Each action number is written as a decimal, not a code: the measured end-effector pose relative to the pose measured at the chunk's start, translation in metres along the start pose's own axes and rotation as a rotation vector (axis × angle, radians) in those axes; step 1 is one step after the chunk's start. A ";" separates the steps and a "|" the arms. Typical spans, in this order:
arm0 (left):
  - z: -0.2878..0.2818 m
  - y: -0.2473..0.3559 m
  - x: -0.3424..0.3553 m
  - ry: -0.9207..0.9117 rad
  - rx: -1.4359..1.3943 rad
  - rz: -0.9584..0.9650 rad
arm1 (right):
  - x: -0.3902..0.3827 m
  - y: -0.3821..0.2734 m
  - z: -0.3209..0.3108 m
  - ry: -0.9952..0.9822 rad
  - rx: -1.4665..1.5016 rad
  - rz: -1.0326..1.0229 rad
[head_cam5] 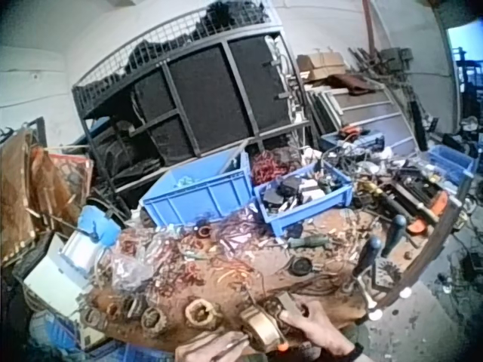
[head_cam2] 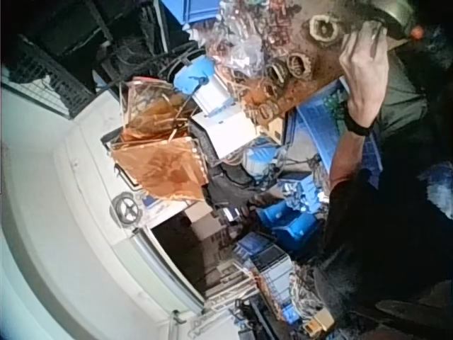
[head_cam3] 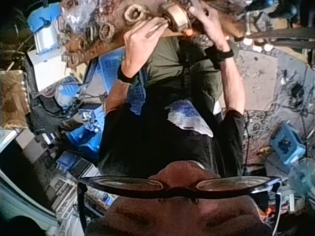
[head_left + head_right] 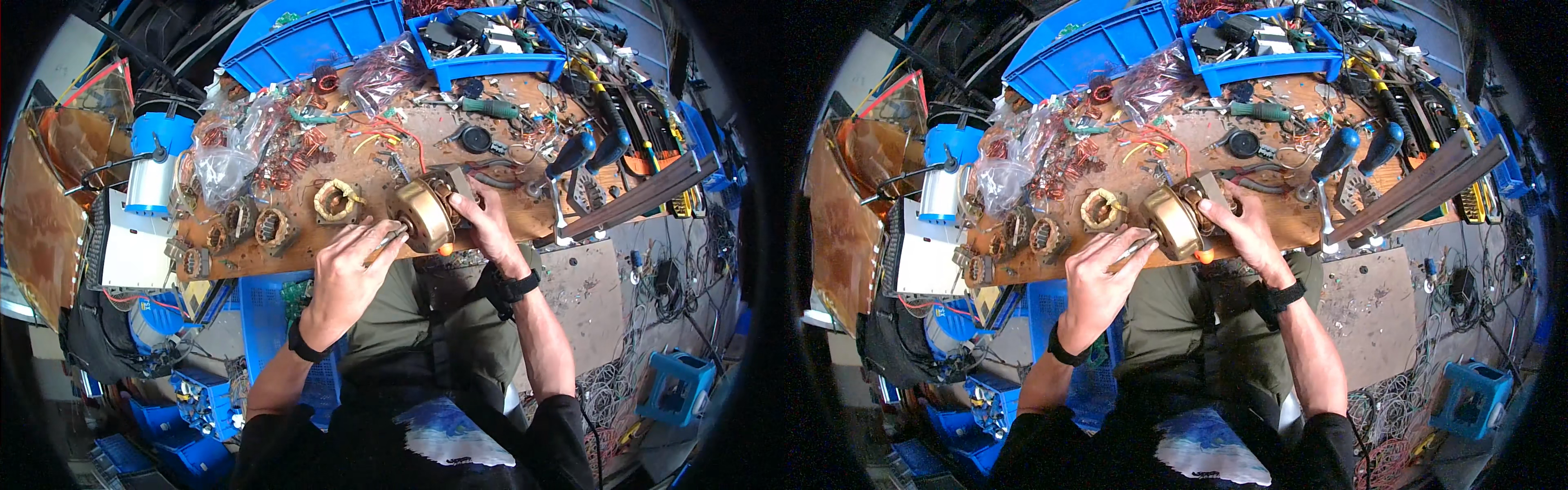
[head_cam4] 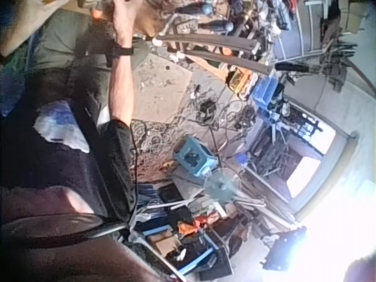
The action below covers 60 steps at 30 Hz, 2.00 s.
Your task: The person disassembles a cylindrical electrical component, likely a motor stator, using a screwdriver to pry apart the housing. They separate the laminated core from the copper windings, inspect the internal parts, and then reassemble the unit on a cluttered workbench.
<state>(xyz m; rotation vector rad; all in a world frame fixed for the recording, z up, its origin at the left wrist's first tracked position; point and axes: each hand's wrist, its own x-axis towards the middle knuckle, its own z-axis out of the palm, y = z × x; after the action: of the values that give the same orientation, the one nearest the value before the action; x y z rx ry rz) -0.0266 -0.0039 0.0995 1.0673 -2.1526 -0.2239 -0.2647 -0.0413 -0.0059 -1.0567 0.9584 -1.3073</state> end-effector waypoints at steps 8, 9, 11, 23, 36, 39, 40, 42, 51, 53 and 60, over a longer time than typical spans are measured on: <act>-0.043 -0.002 -0.021 0.145 0.035 -0.238 | 0.007 0.000 -0.002 0.125 0.054 -0.040; -0.053 -0.006 -0.027 0.175 0.065 -0.237 | 0.012 0.000 -0.002 0.135 0.070 -0.056; -0.064 -0.009 -0.037 0.159 -0.164 -0.446 | 0.012 0.001 -0.001 0.137 0.061 -0.053; -0.031 -0.029 -0.061 0.214 -1.036 -0.627 | 0.004 -0.007 0.014 0.185 -0.254 -0.059; -0.017 -0.040 -0.066 0.218 -1.324 -0.723 | 0.001 -0.006 0.021 0.281 -0.372 -0.150; -0.008 -0.043 -0.069 0.239 -1.289 -0.693 | 0.009 0.000 0.013 0.342 -0.294 -0.189; -0.004 -0.042 -0.068 0.249 -1.277 -0.689 | 0.013 0.000 0.011 0.361 -0.311 -0.218; 0.001 -0.041 -0.064 0.268 -1.250 -0.679 | 0.016 -0.010 0.014 0.410 -0.356 -0.233; 0.024 -0.034 -0.062 0.095 -1.121 -0.626 | -0.019 -0.044 0.033 0.469 -0.838 -0.580; 0.031 -0.033 -0.060 0.097 -1.166 -0.549 | -0.042 -0.051 0.045 0.387 -0.706 -0.522; 0.048 0.003 -0.049 -0.116 -1.033 -0.454 | -0.118 -0.073 0.057 0.046 -0.627 -0.308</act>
<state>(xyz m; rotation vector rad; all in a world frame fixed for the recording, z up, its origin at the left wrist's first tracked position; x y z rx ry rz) -0.0406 0.0279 0.0396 0.8665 -1.4698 -1.4420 -0.2346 0.0817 0.0756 -1.7125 1.3235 -1.3080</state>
